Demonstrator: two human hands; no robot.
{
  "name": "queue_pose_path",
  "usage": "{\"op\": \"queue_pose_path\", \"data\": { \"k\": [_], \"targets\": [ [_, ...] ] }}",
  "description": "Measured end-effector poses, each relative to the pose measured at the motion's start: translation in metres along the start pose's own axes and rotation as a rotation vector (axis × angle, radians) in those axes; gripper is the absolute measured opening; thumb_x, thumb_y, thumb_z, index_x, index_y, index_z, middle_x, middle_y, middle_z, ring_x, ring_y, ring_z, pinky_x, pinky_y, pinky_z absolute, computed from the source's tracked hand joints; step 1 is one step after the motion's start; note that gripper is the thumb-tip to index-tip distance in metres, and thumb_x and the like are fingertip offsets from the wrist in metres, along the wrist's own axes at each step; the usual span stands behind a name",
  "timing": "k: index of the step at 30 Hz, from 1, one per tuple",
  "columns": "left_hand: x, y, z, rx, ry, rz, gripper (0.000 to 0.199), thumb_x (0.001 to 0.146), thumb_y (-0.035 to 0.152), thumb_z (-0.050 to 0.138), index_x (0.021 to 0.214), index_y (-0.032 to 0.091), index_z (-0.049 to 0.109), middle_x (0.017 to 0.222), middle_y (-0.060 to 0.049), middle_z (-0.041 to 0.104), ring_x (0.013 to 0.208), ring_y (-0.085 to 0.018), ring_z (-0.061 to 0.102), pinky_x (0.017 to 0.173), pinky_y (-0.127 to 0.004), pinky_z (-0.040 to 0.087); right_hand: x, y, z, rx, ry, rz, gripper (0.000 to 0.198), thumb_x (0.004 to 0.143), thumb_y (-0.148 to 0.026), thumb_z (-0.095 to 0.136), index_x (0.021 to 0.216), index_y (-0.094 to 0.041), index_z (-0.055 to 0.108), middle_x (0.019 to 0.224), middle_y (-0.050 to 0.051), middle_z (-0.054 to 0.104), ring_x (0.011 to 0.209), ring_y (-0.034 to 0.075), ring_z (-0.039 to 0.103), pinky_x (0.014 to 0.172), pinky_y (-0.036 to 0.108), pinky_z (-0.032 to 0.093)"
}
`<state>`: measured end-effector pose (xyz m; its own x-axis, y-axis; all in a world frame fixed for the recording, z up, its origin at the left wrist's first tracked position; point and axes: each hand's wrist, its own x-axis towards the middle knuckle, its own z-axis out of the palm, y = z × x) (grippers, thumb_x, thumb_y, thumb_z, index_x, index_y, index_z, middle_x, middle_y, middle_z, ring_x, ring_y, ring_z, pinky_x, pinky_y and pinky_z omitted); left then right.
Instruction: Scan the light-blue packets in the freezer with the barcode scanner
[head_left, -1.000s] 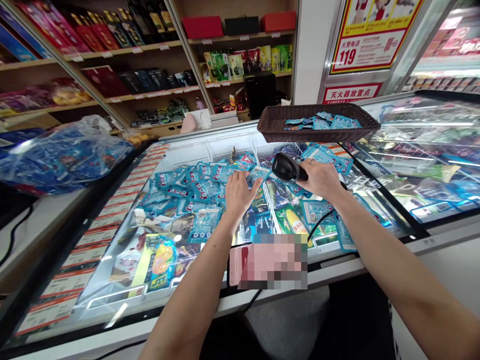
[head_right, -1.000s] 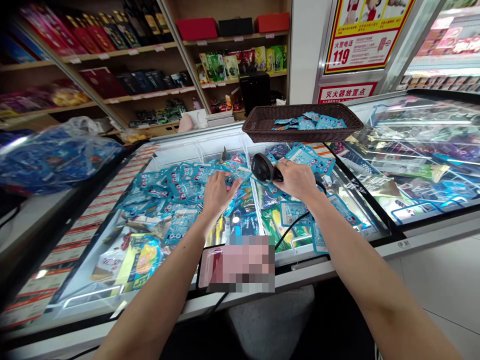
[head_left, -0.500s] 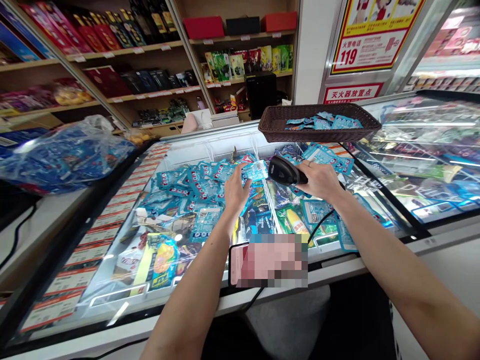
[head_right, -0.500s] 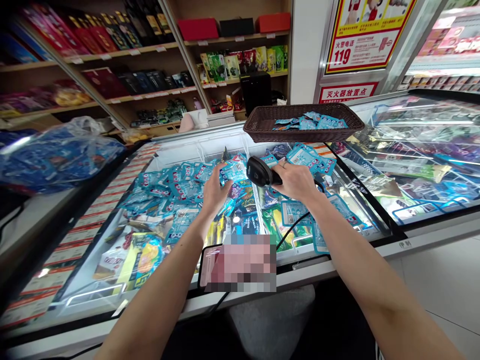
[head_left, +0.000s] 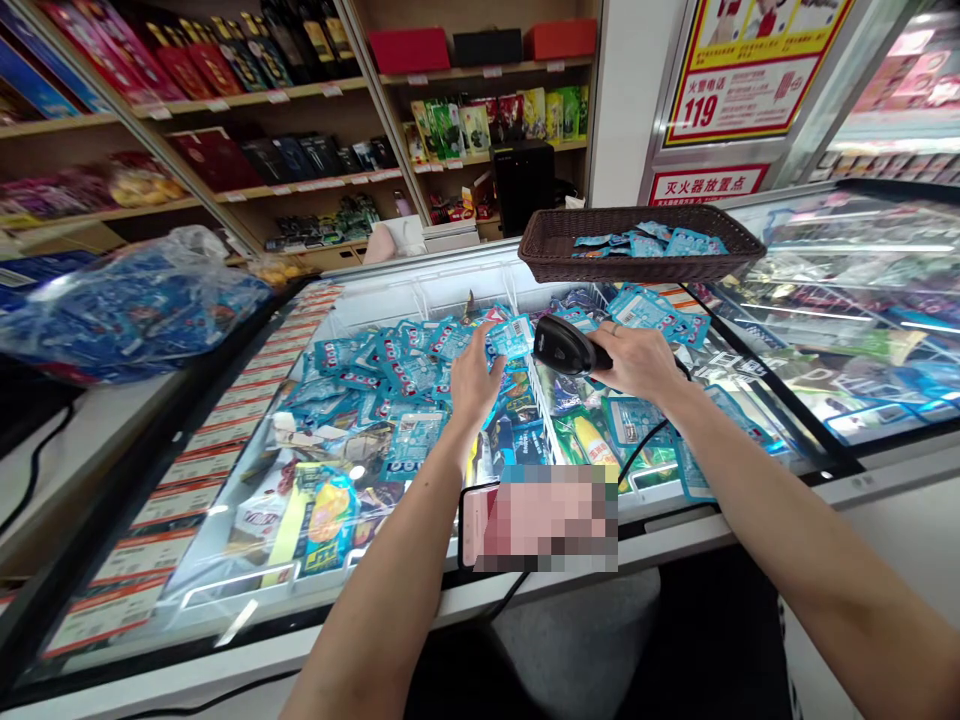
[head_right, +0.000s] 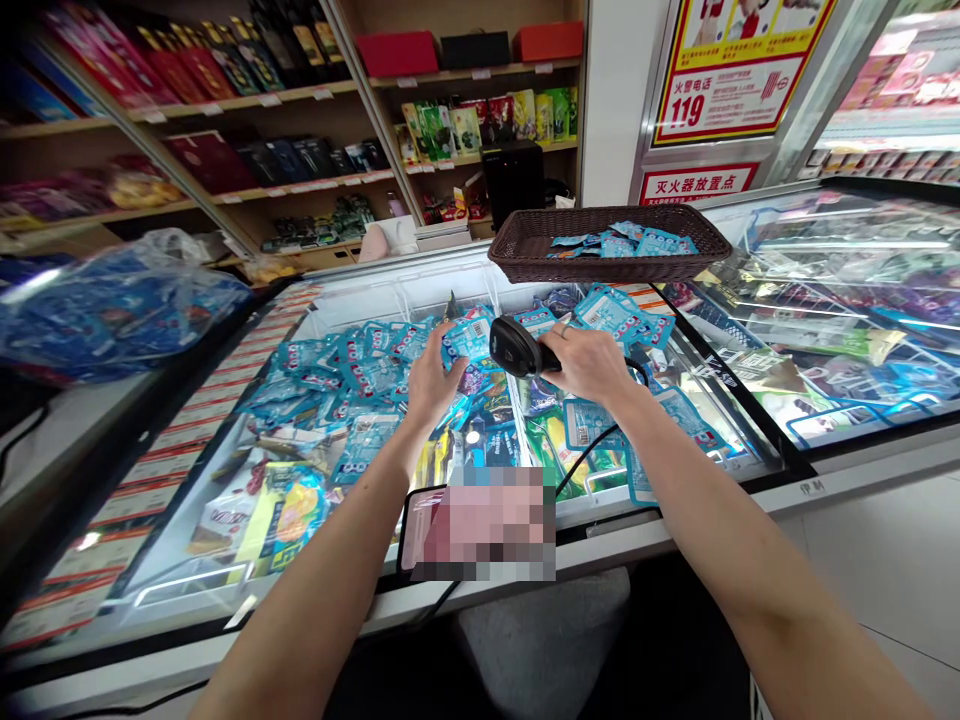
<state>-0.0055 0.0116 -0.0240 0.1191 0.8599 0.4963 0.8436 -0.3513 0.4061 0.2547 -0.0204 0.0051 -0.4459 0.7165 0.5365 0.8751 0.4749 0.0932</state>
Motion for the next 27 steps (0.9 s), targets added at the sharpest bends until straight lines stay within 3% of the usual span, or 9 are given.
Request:
{"op": "queue_pose_path", "data": {
  "k": [27],
  "targets": [
    [-0.0003,-0.001,-0.0001,-0.022,-0.007,0.031,0.054,0.085,0.025,0.047,0.136,0.028,0.03,0.136,-0.006,0.047,0.121,-0.027,0.048,0.097,-0.045,0.043,0.0011,-0.0028,-0.0035,0.031,-0.07,0.018,0.03,0.082,-0.037,0.05,0.104,-0.018,0.06,0.094,0.007,0.064,0.08,0.02,0.058,0.06,0.028,0.031]
  ]
}}
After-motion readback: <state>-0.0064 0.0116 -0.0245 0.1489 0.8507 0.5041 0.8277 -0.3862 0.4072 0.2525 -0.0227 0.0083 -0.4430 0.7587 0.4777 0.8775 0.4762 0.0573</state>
